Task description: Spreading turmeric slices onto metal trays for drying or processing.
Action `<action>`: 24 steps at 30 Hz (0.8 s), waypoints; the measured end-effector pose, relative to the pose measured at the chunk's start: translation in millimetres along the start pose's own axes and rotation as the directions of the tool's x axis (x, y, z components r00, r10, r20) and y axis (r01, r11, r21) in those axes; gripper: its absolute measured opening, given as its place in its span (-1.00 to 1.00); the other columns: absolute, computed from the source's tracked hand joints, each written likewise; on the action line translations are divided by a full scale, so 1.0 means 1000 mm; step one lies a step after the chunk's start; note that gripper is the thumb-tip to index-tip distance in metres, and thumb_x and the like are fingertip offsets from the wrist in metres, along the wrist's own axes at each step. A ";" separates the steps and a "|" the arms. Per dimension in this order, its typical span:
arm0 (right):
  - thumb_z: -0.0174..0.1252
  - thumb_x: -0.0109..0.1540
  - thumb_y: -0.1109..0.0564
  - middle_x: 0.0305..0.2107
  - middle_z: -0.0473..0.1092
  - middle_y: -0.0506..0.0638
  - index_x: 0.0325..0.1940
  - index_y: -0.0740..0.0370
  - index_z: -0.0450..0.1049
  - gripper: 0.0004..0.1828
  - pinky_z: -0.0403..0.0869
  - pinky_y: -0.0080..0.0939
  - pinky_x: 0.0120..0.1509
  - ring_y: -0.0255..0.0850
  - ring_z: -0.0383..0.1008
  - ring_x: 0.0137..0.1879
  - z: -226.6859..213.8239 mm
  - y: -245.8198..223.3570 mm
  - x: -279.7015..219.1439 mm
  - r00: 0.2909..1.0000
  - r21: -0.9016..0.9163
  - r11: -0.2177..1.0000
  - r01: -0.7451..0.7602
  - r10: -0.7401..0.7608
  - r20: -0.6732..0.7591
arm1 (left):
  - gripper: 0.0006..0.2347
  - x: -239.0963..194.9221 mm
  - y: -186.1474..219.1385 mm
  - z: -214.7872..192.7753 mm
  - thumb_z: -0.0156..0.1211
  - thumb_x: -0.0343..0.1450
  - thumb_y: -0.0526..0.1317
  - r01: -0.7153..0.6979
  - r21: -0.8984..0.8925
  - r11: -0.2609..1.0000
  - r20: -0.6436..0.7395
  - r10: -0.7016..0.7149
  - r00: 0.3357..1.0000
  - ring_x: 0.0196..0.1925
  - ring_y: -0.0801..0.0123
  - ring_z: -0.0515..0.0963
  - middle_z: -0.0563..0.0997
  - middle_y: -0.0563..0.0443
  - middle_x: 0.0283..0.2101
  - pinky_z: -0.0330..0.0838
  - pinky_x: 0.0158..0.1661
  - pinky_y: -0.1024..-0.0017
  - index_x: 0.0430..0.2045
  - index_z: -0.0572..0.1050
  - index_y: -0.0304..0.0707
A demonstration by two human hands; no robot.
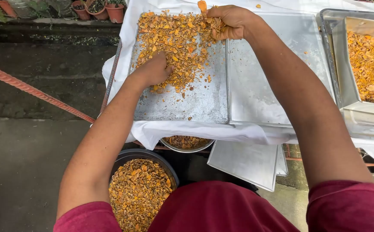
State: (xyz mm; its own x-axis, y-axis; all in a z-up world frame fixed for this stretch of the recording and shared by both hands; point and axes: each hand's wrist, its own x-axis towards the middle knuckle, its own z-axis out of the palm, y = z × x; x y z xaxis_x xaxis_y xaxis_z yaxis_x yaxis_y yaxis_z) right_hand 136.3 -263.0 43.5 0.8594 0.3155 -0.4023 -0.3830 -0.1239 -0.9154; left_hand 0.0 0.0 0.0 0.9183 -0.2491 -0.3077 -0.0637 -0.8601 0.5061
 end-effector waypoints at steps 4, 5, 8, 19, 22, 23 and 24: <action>0.13 0.38 0.11 -0.18 0.44 0.00 -0.04 0.16 0.46 -0.89 0.58 -0.40 -0.27 -0.25 0.40 -0.14 0.016 0.008 0.008 0.997 0.007 0.999 -0.052 0.052 -0.055 | -0.71 0.000 -0.002 -0.001 -0.17 0.61 -0.06 -0.011 -0.010 1.000 -0.022 0.011 1.000 -0.36 0.20 0.41 0.35 -0.21 -0.13 0.26 -0.39 0.13 0.00 0.21 -0.34; 0.13 0.38 0.11 -0.18 0.44 0.00 -0.04 0.16 0.46 -0.89 0.58 -0.40 -0.27 -0.25 0.40 -0.14 0.017 0.013 0.010 0.997 0.008 0.998 -0.061 0.062 -0.054 | -0.71 -0.001 0.002 -0.001 -0.17 0.61 -0.06 -0.007 -0.015 1.000 -0.014 0.007 1.000 -0.36 0.20 0.41 0.35 -0.21 -0.13 0.26 -0.39 0.13 0.00 0.21 -0.34; 0.21 0.32 -0.04 -0.10 0.55 -0.04 0.10 0.16 0.43 -0.65 0.77 -0.19 0.00 -0.23 0.67 -0.11 0.015 0.022 0.021 0.997 -0.128 0.992 -0.013 0.003 -0.076 | -0.51 0.001 0.009 -0.004 -0.19 0.61 -0.06 -0.004 -0.042 0.999 -0.018 0.003 1.000 0.19 -0.06 0.46 0.23 -0.36 0.33 0.44 0.03 0.06 0.35 0.01 -0.44; 0.36 0.18 0.22 -0.02 0.35 0.09 0.17 0.28 0.33 -0.47 0.77 -0.37 -0.11 -0.14 0.49 0.02 0.013 0.036 0.031 0.967 -0.191 0.972 0.135 -0.172 -0.190 | -0.61 0.018 0.008 0.008 -0.18 0.60 0.01 -0.033 -0.005 0.999 0.018 0.033 0.999 0.20 -0.01 0.36 0.32 -0.28 0.15 0.31 0.07 0.01 0.14 0.15 -0.37; 0.35 0.25 0.17 -0.20 0.31 0.03 -0.13 0.23 0.37 -0.73 0.82 -0.24 -0.06 -0.12 0.43 0.00 0.007 0.045 0.061 0.948 -0.266 0.929 0.256 -0.296 -0.121 | -0.62 0.018 0.007 0.009 -0.19 0.60 0.02 -0.032 0.037 0.999 0.020 0.031 0.999 0.21 -0.07 0.36 0.32 -0.34 0.17 0.32 0.04 -0.02 0.11 0.16 -0.34; 0.35 0.25 0.17 -0.20 0.31 0.03 -0.13 0.23 0.37 -0.73 0.82 -0.24 -0.06 -0.12 0.43 0.00 0.007 0.044 0.065 0.947 -0.265 0.929 0.257 -0.297 -0.123 | -0.62 0.020 0.004 0.010 -0.19 0.60 0.02 -0.033 0.038 0.999 0.020 0.033 0.999 0.21 -0.07 0.36 0.32 -0.34 0.17 0.32 0.04 -0.02 0.11 0.16 -0.34; 0.34 0.30 0.11 -0.32 0.14 -0.04 -0.23 0.11 0.25 -0.67 0.65 -0.17 -0.08 -0.17 0.27 -0.12 0.007 0.045 0.070 0.951 -0.310 0.921 0.234 -0.283 -0.123 | -0.62 0.023 0.001 0.012 -0.17 0.59 0.00 -0.062 0.037 0.997 0.007 0.062 0.998 0.21 -0.10 0.37 0.33 -0.38 0.17 0.31 0.06 -0.03 0.13 0.16 -0.37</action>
State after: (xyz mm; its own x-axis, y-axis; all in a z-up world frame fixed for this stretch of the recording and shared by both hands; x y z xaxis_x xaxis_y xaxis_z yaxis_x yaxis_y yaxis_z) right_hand 176.7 -239.5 -25.2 0.9674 0.2199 -0.1254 -0.0467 -0.3319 -0.9422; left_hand 16.0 -11.6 -16.0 0.9098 -0.3047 -0.2817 -0.1347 -0.8589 0.4941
